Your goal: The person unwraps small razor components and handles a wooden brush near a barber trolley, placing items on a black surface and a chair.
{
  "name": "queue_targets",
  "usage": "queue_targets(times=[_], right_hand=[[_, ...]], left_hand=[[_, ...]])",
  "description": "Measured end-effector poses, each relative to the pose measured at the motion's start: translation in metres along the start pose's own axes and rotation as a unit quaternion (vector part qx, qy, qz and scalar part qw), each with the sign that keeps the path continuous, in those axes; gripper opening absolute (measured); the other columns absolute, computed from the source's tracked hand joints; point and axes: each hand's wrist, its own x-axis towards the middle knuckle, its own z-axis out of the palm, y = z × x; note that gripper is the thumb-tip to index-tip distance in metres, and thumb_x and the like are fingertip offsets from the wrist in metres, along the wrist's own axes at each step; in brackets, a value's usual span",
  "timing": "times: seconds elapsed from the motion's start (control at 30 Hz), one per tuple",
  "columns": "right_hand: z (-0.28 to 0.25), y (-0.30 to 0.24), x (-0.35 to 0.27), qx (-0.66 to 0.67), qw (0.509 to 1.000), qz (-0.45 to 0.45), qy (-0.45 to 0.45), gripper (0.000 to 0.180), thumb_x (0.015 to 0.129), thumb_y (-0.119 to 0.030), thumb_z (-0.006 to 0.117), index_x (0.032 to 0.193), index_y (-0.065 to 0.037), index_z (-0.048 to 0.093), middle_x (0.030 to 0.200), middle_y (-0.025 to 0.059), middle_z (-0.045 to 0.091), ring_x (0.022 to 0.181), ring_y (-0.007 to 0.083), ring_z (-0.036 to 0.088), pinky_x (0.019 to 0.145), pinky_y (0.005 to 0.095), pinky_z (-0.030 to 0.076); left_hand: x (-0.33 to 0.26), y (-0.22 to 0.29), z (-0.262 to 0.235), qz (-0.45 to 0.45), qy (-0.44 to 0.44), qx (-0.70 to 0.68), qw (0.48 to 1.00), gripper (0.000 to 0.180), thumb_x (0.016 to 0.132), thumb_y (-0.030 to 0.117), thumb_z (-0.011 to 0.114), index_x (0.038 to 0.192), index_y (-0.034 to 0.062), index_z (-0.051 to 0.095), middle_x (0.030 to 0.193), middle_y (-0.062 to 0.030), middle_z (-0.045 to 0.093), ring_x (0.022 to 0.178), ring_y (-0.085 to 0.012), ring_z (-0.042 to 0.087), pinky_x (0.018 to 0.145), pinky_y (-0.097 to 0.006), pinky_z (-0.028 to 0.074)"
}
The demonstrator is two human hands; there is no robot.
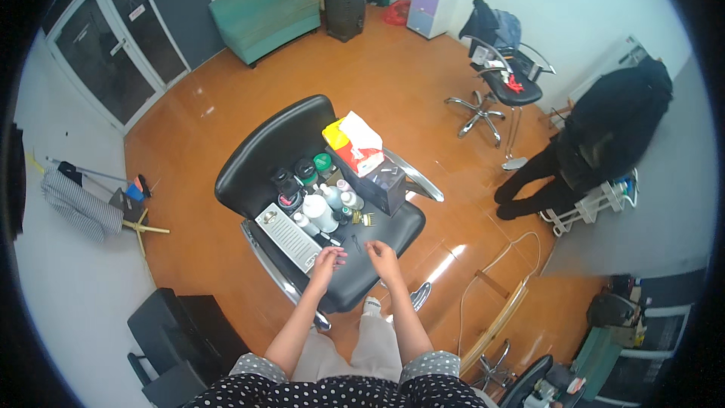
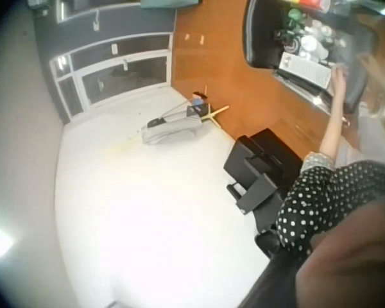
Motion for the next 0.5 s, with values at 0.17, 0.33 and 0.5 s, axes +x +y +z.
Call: queue_targets(times=[0.17,0.33,0.5], right_hand=[[0.01,0.093,0.058,-0.088,0.994,0.038,-0.044,0.02,0.083,-0.014,0.053,0.093,0.001,0.061,0.081,0.0101,0.064,0.073,0.0128,0.06,0.067,0.0259,0.047],[0.041,0.15,0.09,-0.186,0.978,0.034,-0.086,0.023,0.073,-0.015,0.062,0.092,-0.002,0.062,0.087,0.0138,0.062,0.076,0.0258,0.062,0.07,0.0326,0.049],[0.069,0.169,0.096,-0.33,0.939,0.046,-0.088,0.025,0.074,-0.022,0.062,0.091,-0.004,0.058,0.094,0.0116,0.056,0.088,0.0274,0.057,0.071,0.037,0.049]], left_hand=[[0.068,-0.068,0.034,-0.081,0.045,-0.013,0.996,0.022,0.089,0.02,0.039,0.099,0.009,0.055,0.093,-0.0024,0.061,0.075,-0.0086,0.054,0.065,-0.023,0.04],[0.139,-0.155,0.037,-0.047,0.162,0.102,0.98,0.02,0.086,0.016,0.043,0.097,0.0045,0.056,0.092,-0.0067,0.06,0.078,-0.0141,0.055,0.07,-0.026,0.042],[0.178,-0.196,0.026,0.039,0.228,0.299,0.926,0.027,0.076,0.007,0.047,0.1,-0.0028,0.055,0.1,-0.0194,0.055,0.092,-0.0312,0.054,0.08,-0.036,0.043]])
